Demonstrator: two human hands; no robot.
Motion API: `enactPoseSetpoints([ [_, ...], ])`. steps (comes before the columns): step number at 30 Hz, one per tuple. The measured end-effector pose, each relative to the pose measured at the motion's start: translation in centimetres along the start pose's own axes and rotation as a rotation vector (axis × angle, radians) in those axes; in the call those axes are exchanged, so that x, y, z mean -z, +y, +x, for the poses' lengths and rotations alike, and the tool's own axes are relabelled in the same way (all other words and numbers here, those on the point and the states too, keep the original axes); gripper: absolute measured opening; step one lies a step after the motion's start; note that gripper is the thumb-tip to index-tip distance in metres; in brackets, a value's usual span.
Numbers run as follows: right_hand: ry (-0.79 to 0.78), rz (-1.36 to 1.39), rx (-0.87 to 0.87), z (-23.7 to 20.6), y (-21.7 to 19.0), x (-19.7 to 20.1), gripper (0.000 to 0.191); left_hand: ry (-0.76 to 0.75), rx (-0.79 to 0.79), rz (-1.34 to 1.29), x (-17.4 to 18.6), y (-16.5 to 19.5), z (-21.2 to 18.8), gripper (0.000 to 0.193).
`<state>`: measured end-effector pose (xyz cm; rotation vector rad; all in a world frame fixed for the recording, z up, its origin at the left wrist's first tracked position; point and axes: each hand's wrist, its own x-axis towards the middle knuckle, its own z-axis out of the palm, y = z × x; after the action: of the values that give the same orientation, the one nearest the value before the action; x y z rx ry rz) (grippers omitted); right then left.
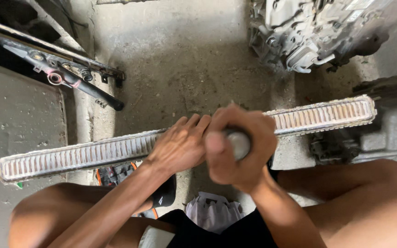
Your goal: The person uses a screwdriver to scrape and clean the fins of a car radiator. They hold the radiator with one hand and scrape along the fins with the other, moving systematically across the surface.
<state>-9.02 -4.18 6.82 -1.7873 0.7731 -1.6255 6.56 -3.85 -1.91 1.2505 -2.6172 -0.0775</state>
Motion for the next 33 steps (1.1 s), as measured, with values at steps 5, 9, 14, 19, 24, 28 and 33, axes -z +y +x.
enactPoseSetpoints([
  [5, -0.325, -0.199, 0.187, -1.5, -1.3, -4.2, 0.041, -0.208, 0.178, -0.133, 0.2, 0.7, 0.5, 0.067],
  [9, -0.297, -0.336, 0.222, -2.3, -1.7, -4.9, 0.045, -0.406, 0.265, -0.195, 0.8, 1.0, 0.8, 0.070],
  [14, -0.251, 0.092, 0.002, -1.0, -1.9, 0.0, 0.045, 0.090, 0.191, -0.161, 1.0, 1.0, 0.2, 0.058],
  [19, -0.145, 0.293, -0.083, 1.1, -1.1, 5.0, 0.061, -0.072, 0.143, -0.123, 2.1, 1.9, 1.0, 0.072],
  [24, -0.030, 0.604, -0.315, 2.2, 0.8, 7.1, 0.059, -0.071, 0.136, -0.027, 3.5, 2.2, 2.2, 0.074],
  [28, 0.013, 0.719, -0.371, 1.7, 1.2, 7.8, 0.063, -0.150, 0.180, -0.068, 3.6, 2.1, 2.7, 0.078],
  [33, 0.014, 0.661, -0.381, 1.5, 1.0, 7.5, 0.066, -0.090, 0.168, -0.064, 3.1, 2.0, 2.4, 0.079],
])
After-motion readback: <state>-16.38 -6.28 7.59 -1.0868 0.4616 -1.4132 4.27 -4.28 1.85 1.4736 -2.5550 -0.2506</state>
